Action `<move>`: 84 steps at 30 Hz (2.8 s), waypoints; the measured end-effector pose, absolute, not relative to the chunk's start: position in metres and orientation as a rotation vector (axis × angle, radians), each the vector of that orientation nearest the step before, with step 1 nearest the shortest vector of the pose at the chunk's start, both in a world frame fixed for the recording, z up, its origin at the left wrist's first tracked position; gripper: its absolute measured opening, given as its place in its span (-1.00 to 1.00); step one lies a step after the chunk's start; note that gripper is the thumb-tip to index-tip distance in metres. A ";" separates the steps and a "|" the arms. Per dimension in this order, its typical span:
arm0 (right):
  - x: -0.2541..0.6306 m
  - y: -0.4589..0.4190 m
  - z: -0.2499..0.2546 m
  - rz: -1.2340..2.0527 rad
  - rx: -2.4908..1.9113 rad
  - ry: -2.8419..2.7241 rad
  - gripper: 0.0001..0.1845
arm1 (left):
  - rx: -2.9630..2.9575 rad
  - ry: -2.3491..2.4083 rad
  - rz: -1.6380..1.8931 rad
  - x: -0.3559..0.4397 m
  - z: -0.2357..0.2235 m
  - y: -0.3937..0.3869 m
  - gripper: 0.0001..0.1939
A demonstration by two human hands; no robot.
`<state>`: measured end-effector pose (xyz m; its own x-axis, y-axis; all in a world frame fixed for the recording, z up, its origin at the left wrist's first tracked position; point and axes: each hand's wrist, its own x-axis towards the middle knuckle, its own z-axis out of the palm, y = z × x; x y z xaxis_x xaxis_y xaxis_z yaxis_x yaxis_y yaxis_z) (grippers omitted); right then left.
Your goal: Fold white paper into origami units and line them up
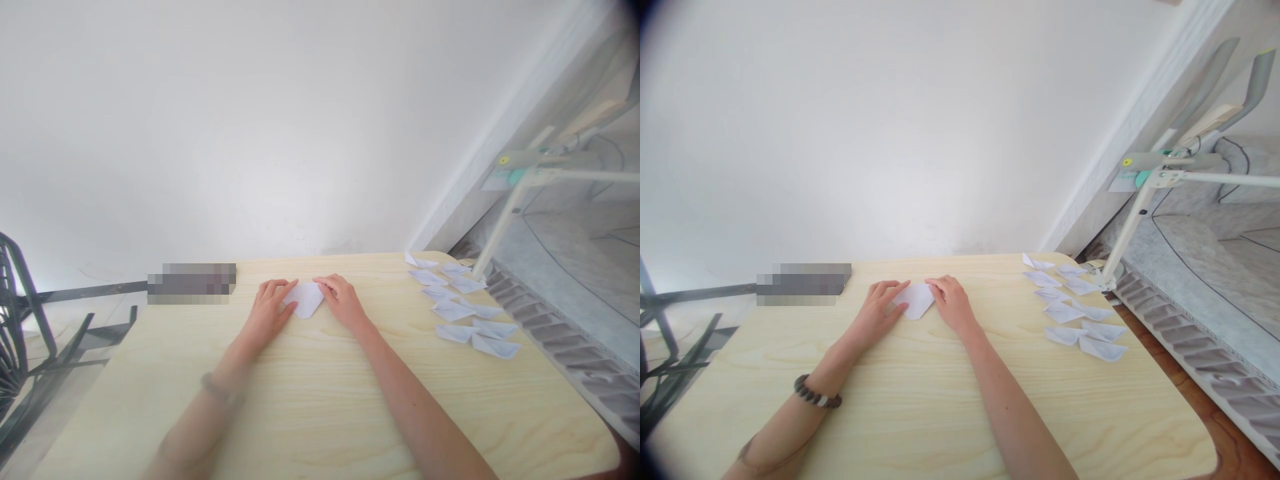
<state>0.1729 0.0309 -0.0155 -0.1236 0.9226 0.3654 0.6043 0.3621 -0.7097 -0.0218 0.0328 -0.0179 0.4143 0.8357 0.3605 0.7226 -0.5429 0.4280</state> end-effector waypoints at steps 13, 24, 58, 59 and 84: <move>0.176 0.032 -0.013 0.615 -1.354 -1.997 -0.82 | 2.368 1.377 0.774 -0.025 -0.013 0.039 -0.80; 0.172 0.031 -0.014 0.482 -1.358 -2.055 -0.84 | 2.434 1.356 0.699 -0.026 -0.009 0.037 -0.79; 0.166 0.021 -0.018 0.123 -1.352 -2.179 -0.77 | 2.805 1.306 0.695 -0.022 -0.014 0.035 -0.83; 0.165 0.019 -0.017 0.086 -1.354 -2.197 -0.75 | 2.825 1.290 0.689 -0.024 -0.015 0.035 -0.82; 0.176 0.004 -0.016 0.055 -1.363 -2.207 -0.64 | 2.801 1.166 0.690 -0.046 -0.015 0.010 -0.65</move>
<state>0.1761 0.0039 -0.0160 -0.3423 0.8395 0.4220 0.8176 0.4874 -0.3066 -0.0464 0.0096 -0.0150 0.6210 0.6811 0.3879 0.6677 -0.7189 0.1933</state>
